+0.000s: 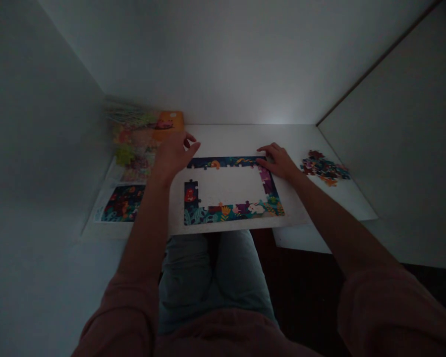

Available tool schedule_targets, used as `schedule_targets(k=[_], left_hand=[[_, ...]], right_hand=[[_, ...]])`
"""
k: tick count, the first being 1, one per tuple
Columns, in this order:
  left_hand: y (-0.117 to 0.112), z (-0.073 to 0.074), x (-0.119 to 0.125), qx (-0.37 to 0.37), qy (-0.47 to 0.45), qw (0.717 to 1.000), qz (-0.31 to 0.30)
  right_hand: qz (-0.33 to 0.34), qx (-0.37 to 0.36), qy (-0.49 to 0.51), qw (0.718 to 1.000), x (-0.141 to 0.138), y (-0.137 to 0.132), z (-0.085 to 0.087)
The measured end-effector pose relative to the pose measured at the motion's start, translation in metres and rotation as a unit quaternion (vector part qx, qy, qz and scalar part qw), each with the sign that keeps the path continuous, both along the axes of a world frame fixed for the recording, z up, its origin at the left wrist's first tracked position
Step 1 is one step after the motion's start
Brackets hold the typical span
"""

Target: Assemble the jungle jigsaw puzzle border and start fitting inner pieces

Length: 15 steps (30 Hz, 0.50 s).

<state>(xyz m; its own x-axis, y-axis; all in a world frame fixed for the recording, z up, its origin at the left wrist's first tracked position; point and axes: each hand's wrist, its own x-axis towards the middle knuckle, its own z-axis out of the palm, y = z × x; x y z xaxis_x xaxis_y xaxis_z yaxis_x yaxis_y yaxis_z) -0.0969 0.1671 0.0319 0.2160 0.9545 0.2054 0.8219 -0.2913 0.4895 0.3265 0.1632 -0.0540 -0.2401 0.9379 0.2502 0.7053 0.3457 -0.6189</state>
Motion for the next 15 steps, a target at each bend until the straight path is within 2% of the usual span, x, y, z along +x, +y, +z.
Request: schedule_targets(k=[3, 6, 8, 11, 15], left_hand=[[-0.063, 0.0, -0.004, -0.021, 0.049, 0.998, 0.012], [-0.128, -0.018, -0.005, -0.042, 0.077, 0.996, 0.01], [-0.159, -0.034, -0.005, -0.066, 0.096, 0.993, -0.01], [-0.181, -0.052, -0.006, -0.075, 0.115, 0.99, -0.033], [-0.183, -0.06, -0.009, -0.068, 0.146, 0.985, -0.065]], right_hand=[[-0.001, 0.007, -0.005, 1.0, 0.001, 0.001, -0.002], [0.0, 0.016, 0.002, 1.0, 0.0, 0.001, -0.003], [-0.001, 0.025, 0.008, 1.0, -0.003, 0.0, -0.002], [-0.005, 0.046, 0.013, 0.999, -0.008, -0.004, 0.002], [-0.04, 0.078, 0.021, 0.996, -0.014, -0.012, 0.006]])
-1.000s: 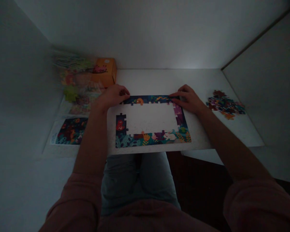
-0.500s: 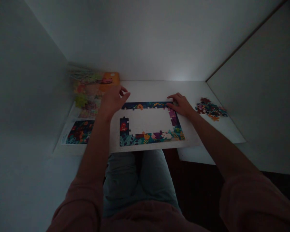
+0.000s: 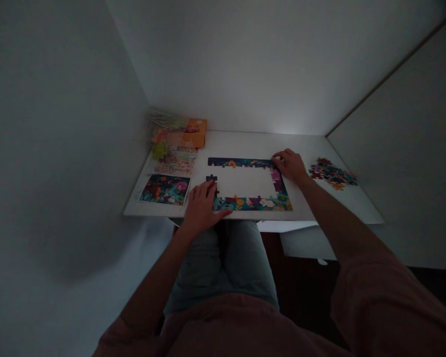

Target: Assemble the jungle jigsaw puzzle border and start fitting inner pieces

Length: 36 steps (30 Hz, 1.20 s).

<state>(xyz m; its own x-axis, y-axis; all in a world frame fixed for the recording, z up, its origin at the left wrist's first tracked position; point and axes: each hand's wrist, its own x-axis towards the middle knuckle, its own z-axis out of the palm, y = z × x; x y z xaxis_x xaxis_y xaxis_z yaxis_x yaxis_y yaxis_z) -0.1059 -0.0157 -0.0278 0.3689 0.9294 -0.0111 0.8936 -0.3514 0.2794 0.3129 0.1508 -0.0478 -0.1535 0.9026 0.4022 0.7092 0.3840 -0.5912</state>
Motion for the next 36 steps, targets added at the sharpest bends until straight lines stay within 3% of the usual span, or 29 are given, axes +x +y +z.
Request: schedule_targets(k=[4, 9, 14, 20, 25, 31, 36], left_hand=[[0.002, 0.001, 0.0, 0.005, -0.007, 1.0, -0.003], [0.002, -0.002, 0.002, 0.009, -0.02, 1.0, 0.004], [0.002, -0.003, 0.003, 0.009, -0.003, 1.0, 0.0], [0.002, -0.017, 0.007, 0.083, -0.027, 0.996, 0.021], [0.011, -0.03, 0.008, 0.112, -0.045, 0.993, 0.016], [0.01, -0.027, 0.009, 0.125, -0.029, 0.992, 0.021], [0.011, -0.026, 0.009, 0.113, -0.017, 0.993, 0.025]], right_hand=[[-0.036, -0.009, -0.007, 0.999, 0.002, -0.017, -0.002], [0.001, -0.027, -0.054, 0.998, 0.006, -0.044, -0.012], [-0.001, -0.042, -0.083, 0.996, 0.002, -0.049, -0.019], [-0.079, -0.02, -0.123, 0.989, -0.002, -0.055, -0.017], [-0.148, -0.013, -0.144, 0.978, 0.042, -0.08, -0.015], [-0.323, -0.024, -0.073, 0.943, 0.126, -0.112, -0.01], [-0.352, -0.078, -0.037, 0.932, 0.144, -0.106, -0.008]])
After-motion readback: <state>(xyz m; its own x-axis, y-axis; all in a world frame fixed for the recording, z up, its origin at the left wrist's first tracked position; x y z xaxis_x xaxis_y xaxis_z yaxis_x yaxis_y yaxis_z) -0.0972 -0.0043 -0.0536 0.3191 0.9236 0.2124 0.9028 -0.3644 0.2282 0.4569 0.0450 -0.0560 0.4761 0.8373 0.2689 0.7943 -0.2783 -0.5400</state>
